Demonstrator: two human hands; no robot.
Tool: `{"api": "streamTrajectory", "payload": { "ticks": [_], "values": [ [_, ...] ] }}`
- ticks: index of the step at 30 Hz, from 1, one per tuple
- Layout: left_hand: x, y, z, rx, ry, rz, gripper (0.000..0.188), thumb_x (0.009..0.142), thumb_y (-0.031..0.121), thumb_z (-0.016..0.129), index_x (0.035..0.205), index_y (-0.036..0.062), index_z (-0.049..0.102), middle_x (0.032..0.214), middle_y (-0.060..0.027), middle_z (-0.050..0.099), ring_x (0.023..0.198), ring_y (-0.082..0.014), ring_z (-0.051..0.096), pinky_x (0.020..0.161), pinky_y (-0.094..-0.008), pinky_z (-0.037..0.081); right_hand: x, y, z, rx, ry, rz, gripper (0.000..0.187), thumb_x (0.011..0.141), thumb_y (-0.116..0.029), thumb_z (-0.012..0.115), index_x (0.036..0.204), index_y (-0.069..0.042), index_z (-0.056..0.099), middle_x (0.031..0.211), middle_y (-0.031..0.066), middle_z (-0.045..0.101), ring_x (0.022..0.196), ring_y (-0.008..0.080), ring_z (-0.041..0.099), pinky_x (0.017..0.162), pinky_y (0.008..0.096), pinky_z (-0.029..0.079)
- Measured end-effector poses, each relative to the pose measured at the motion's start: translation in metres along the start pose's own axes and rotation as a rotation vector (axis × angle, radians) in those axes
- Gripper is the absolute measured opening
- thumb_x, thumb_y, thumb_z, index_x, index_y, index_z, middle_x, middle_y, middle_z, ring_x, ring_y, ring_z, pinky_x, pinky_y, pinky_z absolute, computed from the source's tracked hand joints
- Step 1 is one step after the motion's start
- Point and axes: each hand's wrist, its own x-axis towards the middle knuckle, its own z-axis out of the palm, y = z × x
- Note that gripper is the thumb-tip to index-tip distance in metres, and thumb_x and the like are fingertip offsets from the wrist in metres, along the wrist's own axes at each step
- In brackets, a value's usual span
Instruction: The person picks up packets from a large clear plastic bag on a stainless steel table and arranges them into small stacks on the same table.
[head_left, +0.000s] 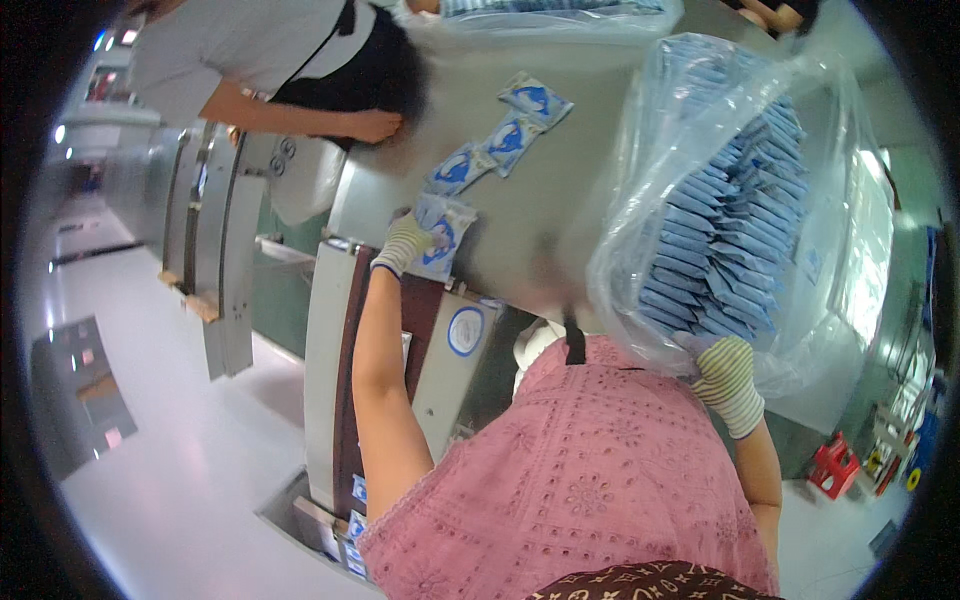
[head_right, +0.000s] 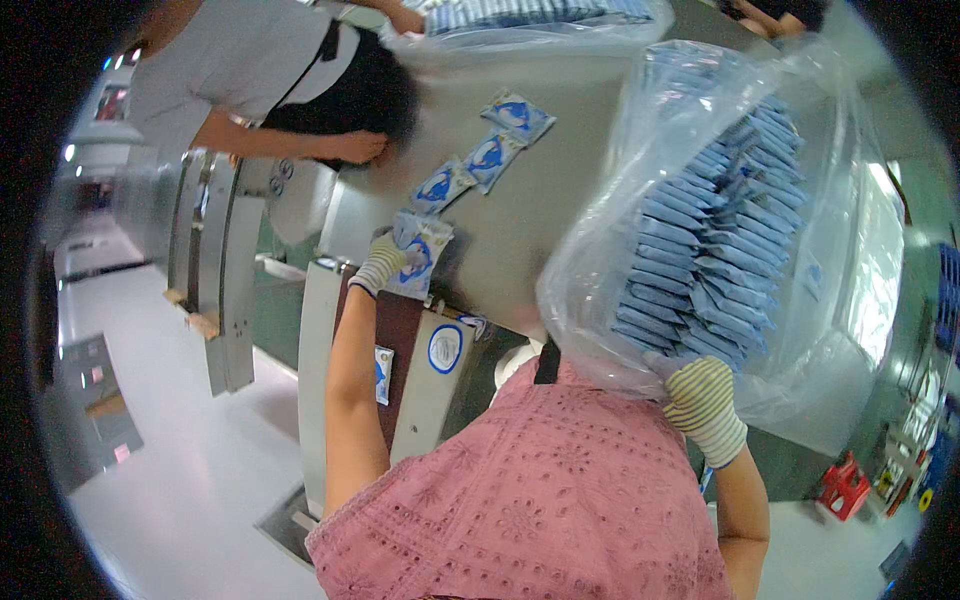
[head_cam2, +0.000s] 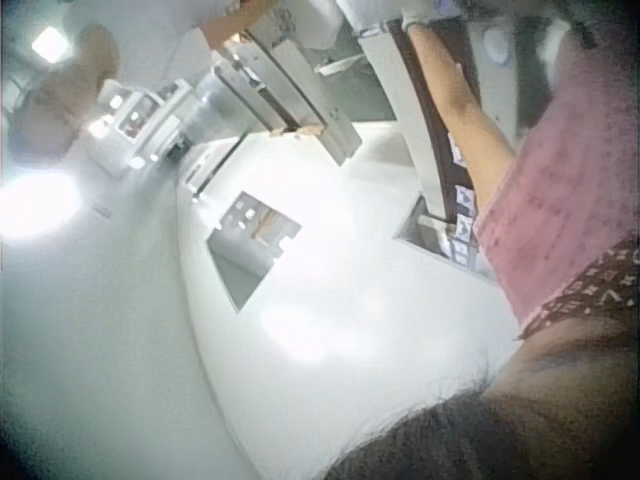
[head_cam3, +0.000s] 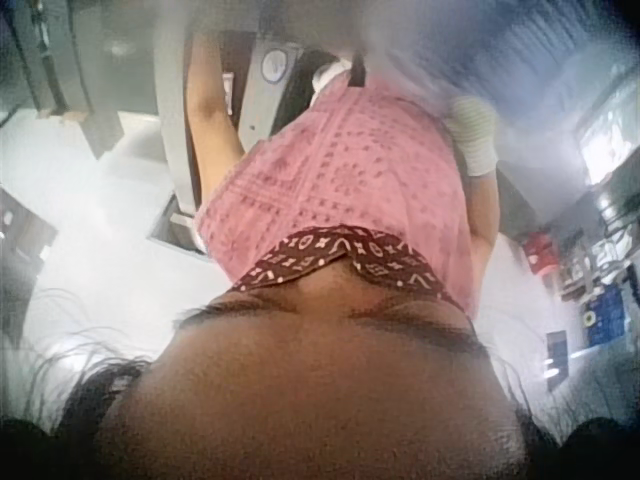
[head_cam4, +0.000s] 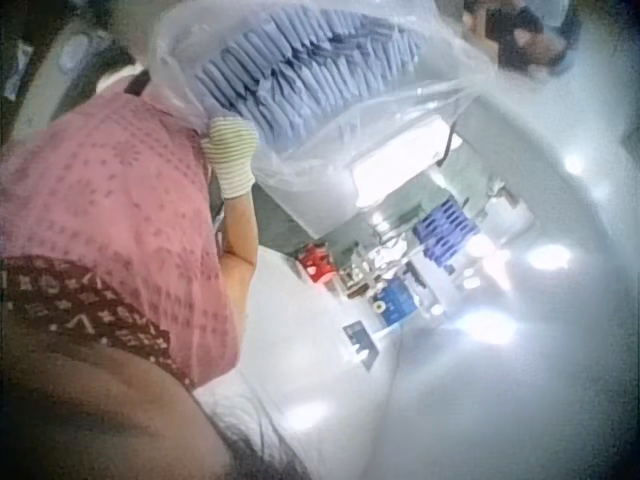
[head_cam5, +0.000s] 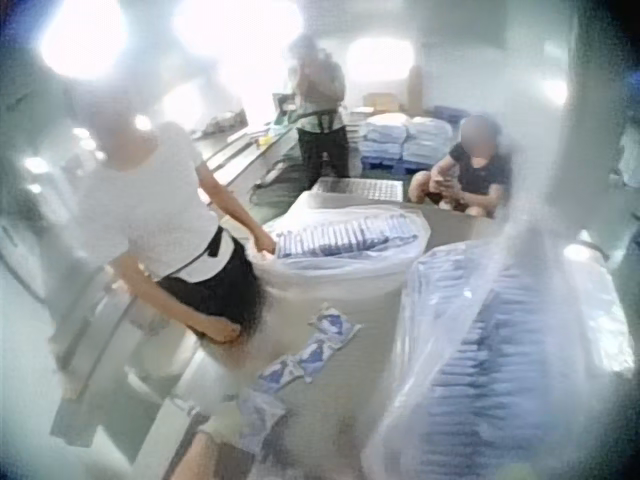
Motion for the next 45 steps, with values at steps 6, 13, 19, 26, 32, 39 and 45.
{"api": "streamTrajectory", "payload": {
  "ticks": [6,13,19,26,32,39,45],
  "values": [
    [-0.002,0.044,0.071,-0.132,-0.188,-0.131,0.066,0.063,0.027,0.084,0.117,-0.0007,0.058,0.106,-0.0153,0.066,0.094,-0.0272,0.063,0.087,-0.0383,0.051,-0.011,0.001,0.001,-0.001,-0.06,-0.045,0.032,0.077,-0.024,0.06,0.107,-0.013,0.068,0.06,0.0076,0.058,0.053,0.0277,0.058,0.047,0.0423,0.042],
    [-0.05,0.109,0.025,-0.211,-0.046,0.056,0.071,0.068,0.022,0.082,0.128,-0.0023,0.052,0.119,-0.0191,0.062,0.108,-0.032,0.061,0.094,-0.0383,0.048,-0.019,-0.01,-0.009,0.101,-0.048,-0.341,0.018,0.081,-0.018,0.056,0.094,-0.008,0.065,0.066,0.007,0.061,0.057,0.0249,0.062,0.048,0.0385,0.047],
    [-0.106,0.304,-0.108,-1.05,-0.21,0.711,0.071,0.066,0.027,0.081,0.127,0.0023,0.053,0.113,-0.0174,0.059,0.104,-0.0314,0.059,0.094,-0.0422,0.045,-0.015,-0.017,0.008,0.195,0.129,-0.403,0.028,0.079,-0.019,0.055,0.103,-0.008,0.064,0.062,0.0007,0.056,0.053,0.0178,0.058,0.047,0.035,0.043],
    [-0.121,0.428,-0.065,-0.019,-0.232,0.893,0.077,0.061,0.038,0.082,0.126,0.0086,0.053,0.106,-0.0163,0.054,0.104,-0.0333,0.054,0.095,-0.0461,0.04,-0.027,-0.014,-0.003,0.083,0.187,-0.422,0.016,0.074,-0.018,0.058,0.073,-0.003,0.062,0.074,0.0122,0.061,0.06,0.0271,0.062,0.055,0.0388,0.051],
    [-0.125,0.423,0.02,0.411,-0.1,0.962,0.06,0.068,0.033,0.07,0.12,0.0061,0.055,0.114,-0.0203,0.055,0.114,-0.0345,0.05,0.103,-0.0543,0.032,-0.019,-0.008,0.018,0.323,0.27,-0.515,0.017,0.078,-0.019,0.057,0.086,-0.005,0.062,0.069,0.0098,0.061,0.06,0.0276,0.063,0.053,0.0389,0.05],
    [-0.132,0.388,0.034,0.245,0.155,1.052,0.046,0.077,0.036,0.064,0.115,0.0101,0.059,0.117,-0.0214,0.056,0.112,-0.0376,0.052,0.106,-0.0515,0.03,0.003,0.049,-0.037,0.83,0.166,-0.335,0.052,0.086,-0.036,0.062,0.125,-0.004,0.054,0.105,0.0189,0.063,0.106,0.0351,0.059,0.093,0.0485,0.046],
    [-0.075,0.392,-0.041,0.323,0.045,0.62,0.075,0.074,0.03,0.075,0.136,0.0013,0.046,0.124,-0.0229,0.056,0.115,-0.0382,0.054,0.101,-0.0493,0.038,0.016,0.055,0.015,-0.025,-0.122,-0.002,0.093,0.078,-0.047,0.068,0.144,0.006,0.03,0.138,0.024,0.046,0.131,0.0379,0.041,0.114,0.0552,0.021]
  ]
}}
